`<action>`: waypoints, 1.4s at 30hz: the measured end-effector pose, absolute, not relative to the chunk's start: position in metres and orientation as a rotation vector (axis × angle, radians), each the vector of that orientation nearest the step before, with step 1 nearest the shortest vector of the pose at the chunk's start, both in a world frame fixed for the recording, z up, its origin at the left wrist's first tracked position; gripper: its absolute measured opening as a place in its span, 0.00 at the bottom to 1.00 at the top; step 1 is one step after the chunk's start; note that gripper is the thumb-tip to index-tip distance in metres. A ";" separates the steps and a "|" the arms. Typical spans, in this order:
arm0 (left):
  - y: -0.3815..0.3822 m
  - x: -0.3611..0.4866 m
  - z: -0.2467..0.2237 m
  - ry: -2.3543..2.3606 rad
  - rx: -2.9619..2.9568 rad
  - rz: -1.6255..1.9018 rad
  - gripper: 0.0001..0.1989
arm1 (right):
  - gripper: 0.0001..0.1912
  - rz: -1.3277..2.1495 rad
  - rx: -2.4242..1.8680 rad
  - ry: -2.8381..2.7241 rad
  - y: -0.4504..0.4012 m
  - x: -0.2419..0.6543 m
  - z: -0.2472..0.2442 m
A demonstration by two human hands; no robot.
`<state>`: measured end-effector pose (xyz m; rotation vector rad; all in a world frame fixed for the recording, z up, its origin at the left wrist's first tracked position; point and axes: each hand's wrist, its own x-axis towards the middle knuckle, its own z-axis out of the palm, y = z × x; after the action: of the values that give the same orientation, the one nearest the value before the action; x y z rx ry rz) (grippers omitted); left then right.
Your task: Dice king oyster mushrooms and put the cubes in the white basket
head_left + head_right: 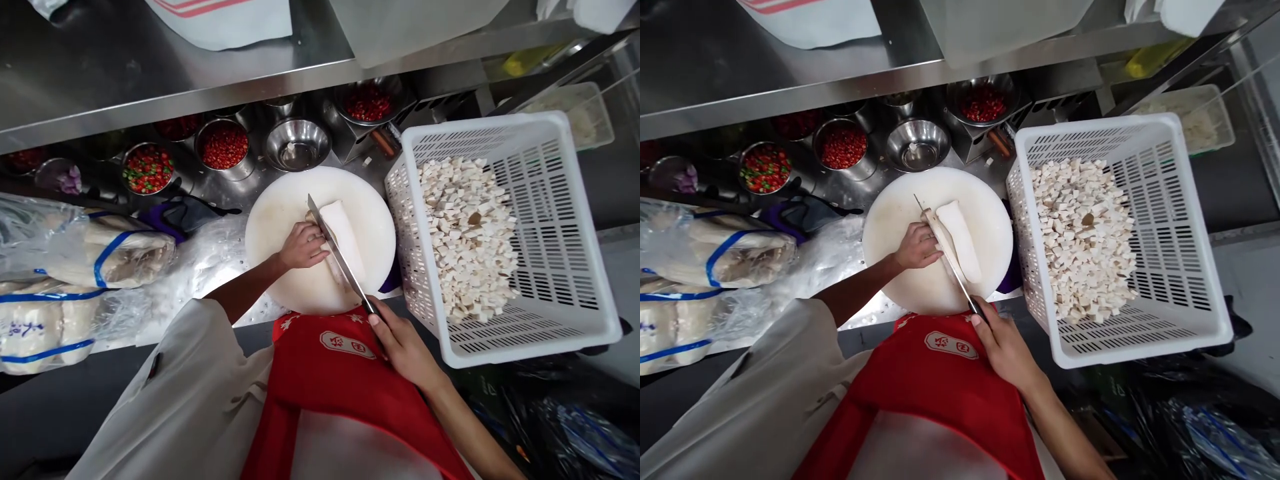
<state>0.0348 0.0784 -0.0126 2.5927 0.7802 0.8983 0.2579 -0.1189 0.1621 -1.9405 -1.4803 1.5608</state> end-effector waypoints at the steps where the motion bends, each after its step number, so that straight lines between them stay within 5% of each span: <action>1: 0.079 0.035 -0.012 0.772 2.580 0.907 0.15 | 0.29 1.567 -1.946 -1.481 -0.119 0.256 0.164; 16: 0.080 0.037 -0.008 0.728 2.513 0.800 0.17 | 0.34 1.897 -2.067 -1.230 -0.071 0.263 0.182; 22: 0.080 0.037 -0.008 0.729 2.492 0.826 0.16 | 0.32 1.725 -2.022 -1.379 -0.048 0.244 0.130; 27: 0.078 0.039 -0.013 0.781 2.482 0.828 0.26 | 0.32 1.529 -1.955 -1.452 -0.041 0.230 0.093; 38: 0.077 0.039 -0.018 0.808 2.516 0.850 0.29 | 0.30 1.995 -1.984 -0.827 -0.098 0.260 0.188; 42: 0.077 0.040 -0.020 0.788 2.528 0.837 0.28 | 0.32 2.006 -1.999 -0.778 -0.133 0.263 0.184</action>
<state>0.0401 0.0771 -0.0196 2.5277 0.7879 0.8373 0.2628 -0.1330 0.1835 -1.9987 -0.7777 2.0055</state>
